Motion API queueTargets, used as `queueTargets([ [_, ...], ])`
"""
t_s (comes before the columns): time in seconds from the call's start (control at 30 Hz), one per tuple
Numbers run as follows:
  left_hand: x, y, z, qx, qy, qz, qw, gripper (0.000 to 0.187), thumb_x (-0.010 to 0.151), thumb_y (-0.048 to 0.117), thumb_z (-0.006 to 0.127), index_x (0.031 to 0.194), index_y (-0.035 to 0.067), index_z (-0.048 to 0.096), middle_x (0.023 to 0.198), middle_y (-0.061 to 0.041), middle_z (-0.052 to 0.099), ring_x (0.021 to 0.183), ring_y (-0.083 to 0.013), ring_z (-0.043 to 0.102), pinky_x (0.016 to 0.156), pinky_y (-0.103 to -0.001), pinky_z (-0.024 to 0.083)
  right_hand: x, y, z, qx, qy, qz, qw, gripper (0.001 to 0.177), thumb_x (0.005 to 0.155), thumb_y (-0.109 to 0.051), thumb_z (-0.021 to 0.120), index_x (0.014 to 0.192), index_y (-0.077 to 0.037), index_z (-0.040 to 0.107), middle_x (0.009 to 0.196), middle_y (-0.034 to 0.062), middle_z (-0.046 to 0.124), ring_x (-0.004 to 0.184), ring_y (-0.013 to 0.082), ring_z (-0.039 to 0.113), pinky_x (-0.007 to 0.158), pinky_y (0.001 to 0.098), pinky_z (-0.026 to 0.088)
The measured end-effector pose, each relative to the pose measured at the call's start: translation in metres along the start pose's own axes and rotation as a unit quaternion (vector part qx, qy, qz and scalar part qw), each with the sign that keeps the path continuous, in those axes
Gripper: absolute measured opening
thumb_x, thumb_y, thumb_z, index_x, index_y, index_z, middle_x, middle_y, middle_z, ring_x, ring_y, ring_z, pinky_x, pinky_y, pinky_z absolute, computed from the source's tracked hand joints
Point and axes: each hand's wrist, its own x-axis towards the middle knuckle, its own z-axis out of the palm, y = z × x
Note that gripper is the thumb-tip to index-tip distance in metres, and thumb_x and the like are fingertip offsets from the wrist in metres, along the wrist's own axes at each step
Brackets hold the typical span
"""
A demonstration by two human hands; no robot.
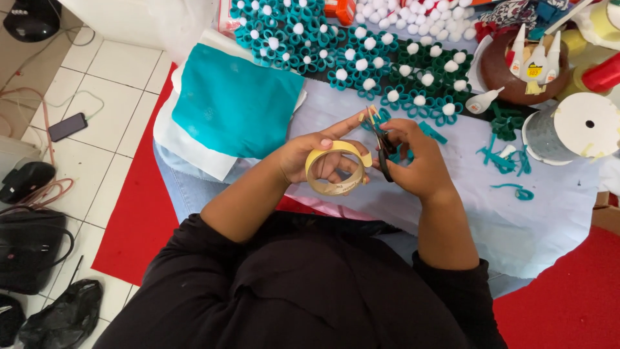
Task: Cutting small strips of tape and applying them to a craft project on a workshop table.
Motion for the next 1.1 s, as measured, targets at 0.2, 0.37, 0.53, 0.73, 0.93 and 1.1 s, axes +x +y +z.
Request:
queueTargets([
  [0.2,0.002,0.0,0.003,0.0,-0.006,0.004,1.0,0.091,0.088,0.035,0.058,0.164,0.021,0.011,0.126,-0.022,0.056,0.116,-0.0506,0.064,0.075,-0.058,0.063,0.0,0.005,0.003,0.088,-0.006,0.037,0.995,0.05,0.075,-0.028,0.094,0.109,-0.009,0.062,0.089,0.0094,0.073,0.086,0.0188,0.065,0.068,0.0302,0.049],
  [0.37,0.0,-0.003,-0.007,0.003,0.002,0.001,1.0,0.088,0.088,0.032,0.056,0.164,0.02,0.012,0.126,-0.023,0.053,0.116,-0.0534,0.063,0.075,-0.06,0.063,0.004,0.001,0.008,0.196,-0.044,0.069,0.977,0.041,0.077,-0.024,0.091,0.101,-0.007,0.063,0.078,0.0108,0.066,0.075,0.0187,0.062,0.068,0.0321,0.05],
  [0.53,-0.001,-0.001,0.0,-0.002,-0.004,-0.004,1.0,0.087,0.088,0.031,0.056,0.163,0.02,0.014,0.125,-0.024,0.053,0.115,-0.0543,0.063,0.075,-0.06,0.062,0.004,0.028,0.009,0.327,-0.094,0.067,0.938,0.043,0.078,-0.026,0.087,0.102,-0.004,0.06,0.075,0.0104,0.062,0.069,0.0171,0.062,0.062,0.0296,0.051],
  [0.73,-0.002,-0.003,-0.002,-0.03,-0.023,-0.002,0.999,0.078,0.091,0.031,0.056,0.161,0.021,0.022,0.128,-0.023,0.052,0.116,-0.0535,0.062,0.075,-0.062,0.062,0.004,0.035,0.013,0.38,-0.119,0.047,0.916,0.052,0.077,-0.035,0.086,0.1,0.003,0.06,0.07,0.015,0.062,0.062,0.0185,0.062,0.059,0.0308,0.052],
  [0.93,-0.003,0.0,-0.001,-0.025,-0.013,0.004,1.0,0.087,0.089,0.033,0.056,0.164,0.018,0.013,0.124,-0.021,0.055,0.115,-0.0504,0.064,0.074,-0.06,0.062,0.008,0.018,0.013,0.352,-0.134,0.041,0.926,0.043,0.08,-0.028,0.085,0.099,0.002,0.061,0.072,0.0115,0.06,0.065,0.0156,0.059,0.061,0.0301,0.05],
  [1.1,-0.004,0.005,-0.002,0.02,0.038,0.022,0.999,0.086,0.089,0.031,0.055,0.164,0.018,0.016,0.126,-0.021,0.056,0.114,-0.0474,0.065,0.076,-0.058,0.063,0.006,0.001,0.009,0.291,-0.121,0.068,0.947,0.034,0.083,-0.022,0.084,0.099,0.0,0.064,0.073,0.0093,0.062,0.067,0.0135,0.06,0.063,0.0283,0.047],
])
